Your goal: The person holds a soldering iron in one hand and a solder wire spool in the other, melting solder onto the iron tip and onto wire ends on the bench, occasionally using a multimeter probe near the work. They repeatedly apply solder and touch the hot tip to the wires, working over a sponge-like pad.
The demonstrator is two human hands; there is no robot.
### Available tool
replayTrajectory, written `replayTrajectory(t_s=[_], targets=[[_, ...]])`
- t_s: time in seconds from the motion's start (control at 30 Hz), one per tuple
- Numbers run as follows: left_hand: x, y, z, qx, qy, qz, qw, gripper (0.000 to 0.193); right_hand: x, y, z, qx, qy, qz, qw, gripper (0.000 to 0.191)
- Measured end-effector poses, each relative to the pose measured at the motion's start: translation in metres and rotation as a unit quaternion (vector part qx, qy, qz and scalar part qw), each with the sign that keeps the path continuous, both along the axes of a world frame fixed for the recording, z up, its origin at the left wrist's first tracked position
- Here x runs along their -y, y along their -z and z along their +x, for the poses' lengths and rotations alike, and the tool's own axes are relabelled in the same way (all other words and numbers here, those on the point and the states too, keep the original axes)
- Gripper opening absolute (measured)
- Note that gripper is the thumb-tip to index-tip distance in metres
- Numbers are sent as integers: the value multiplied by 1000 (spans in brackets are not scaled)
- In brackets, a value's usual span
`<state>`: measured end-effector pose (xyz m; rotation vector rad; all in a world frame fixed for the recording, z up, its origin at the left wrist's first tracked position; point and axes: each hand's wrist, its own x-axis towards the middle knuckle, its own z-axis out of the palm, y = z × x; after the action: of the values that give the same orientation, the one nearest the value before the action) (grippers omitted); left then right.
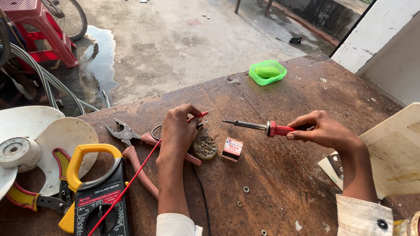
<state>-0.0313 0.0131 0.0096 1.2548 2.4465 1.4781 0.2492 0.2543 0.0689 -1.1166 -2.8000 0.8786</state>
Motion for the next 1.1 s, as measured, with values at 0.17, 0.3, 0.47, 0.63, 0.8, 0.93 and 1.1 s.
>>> replayTrajectory(t_s=[0.17,0.3,0.47,0.63,0.8,0.93,1.1], targets=[[1,0,-1,-24,17,-15,999,15,-1,-1,0,3,-1,-18,1000,39],[0,0,-2,-18,27,-30,999,15,-1,-1,1,21,-12,-3,1000,40],[1,-2,-4,-30,42,-58,997,16,-2,0,-1,18,-9,-3,1000,41],[1,-7,-2,-44,59,-78,994,14,-1,0,-3,37,-5,11,999,41],[2,-9,0,-48,68,-88,993,12,2,-1,-4,37,-9,11,999,41],[2,-10,1,-69,72,-78,992,14,2,-3,-4,26,-26,15,999,41],[2,-11,1,-52,65,-100,991,10,4,-4,-4,25,-19,5,999,41]])
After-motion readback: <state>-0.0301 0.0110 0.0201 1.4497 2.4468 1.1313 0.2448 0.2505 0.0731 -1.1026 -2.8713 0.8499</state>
